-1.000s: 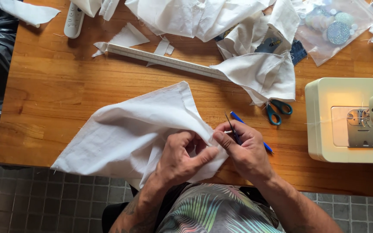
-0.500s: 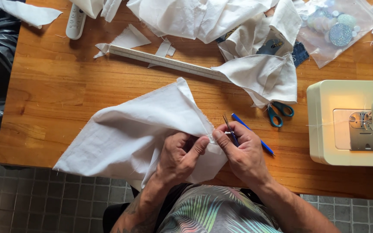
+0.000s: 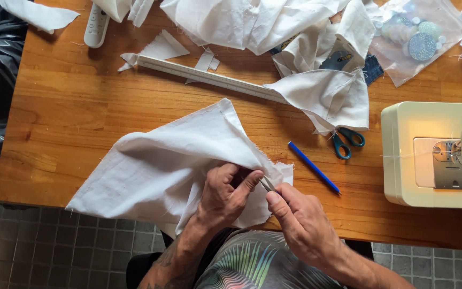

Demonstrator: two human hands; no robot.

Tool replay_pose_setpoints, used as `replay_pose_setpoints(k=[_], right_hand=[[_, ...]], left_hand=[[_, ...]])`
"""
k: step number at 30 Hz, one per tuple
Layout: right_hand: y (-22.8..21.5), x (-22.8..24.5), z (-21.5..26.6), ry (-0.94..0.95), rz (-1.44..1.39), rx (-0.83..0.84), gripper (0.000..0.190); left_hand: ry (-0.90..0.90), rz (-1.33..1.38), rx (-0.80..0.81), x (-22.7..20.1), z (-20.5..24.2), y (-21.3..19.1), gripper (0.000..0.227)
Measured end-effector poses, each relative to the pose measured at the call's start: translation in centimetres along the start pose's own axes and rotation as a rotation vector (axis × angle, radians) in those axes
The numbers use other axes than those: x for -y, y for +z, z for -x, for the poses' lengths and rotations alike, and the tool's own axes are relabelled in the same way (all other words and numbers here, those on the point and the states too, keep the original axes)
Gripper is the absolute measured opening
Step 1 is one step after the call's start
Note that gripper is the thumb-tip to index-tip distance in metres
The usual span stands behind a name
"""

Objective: The person cuts a white piece of fabric using small scissors. They trim the edges and corners of the fabric while holding it with their left hand and cutting with their right hand. The fabric is manipulated and repositioned throughout the process.

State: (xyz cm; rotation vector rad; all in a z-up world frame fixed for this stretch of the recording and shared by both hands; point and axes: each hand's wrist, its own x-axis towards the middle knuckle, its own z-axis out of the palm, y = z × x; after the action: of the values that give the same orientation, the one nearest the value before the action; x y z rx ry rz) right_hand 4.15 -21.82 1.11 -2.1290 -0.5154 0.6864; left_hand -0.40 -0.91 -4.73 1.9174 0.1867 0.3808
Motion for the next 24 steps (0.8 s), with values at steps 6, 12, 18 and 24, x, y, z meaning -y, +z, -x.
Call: replay_pose_setpoints(k=[6, 12, 18, 24], right_hand=[[0.7, -0.7, -0.3, 0.016, 0.002, -0.06, 0.049], [0.9, -0.5, -0.9, 0.016, -0.027, -0.081, 0.05], [1.2, -1.3, -1.3, 0.007, 0.009, -0.086, 0.047], [0.9, -1.4, -1.5, 0.003, -0.025, -0.086, 0.048]], left_hand=[[-0.001, -0.001, 0.013, -0.1, 0.1, -0.1, 0.027], [-0.025, 0.021, 0.027, 0.0, 0.1, -0.1, 0.028], [-0.014, -0.005, 0.02, 0.3, 0.0, -0.1, 0.033], [-0.008, -0.028, 0.015, 0.1, -0.2, -0.1, 0.034]])
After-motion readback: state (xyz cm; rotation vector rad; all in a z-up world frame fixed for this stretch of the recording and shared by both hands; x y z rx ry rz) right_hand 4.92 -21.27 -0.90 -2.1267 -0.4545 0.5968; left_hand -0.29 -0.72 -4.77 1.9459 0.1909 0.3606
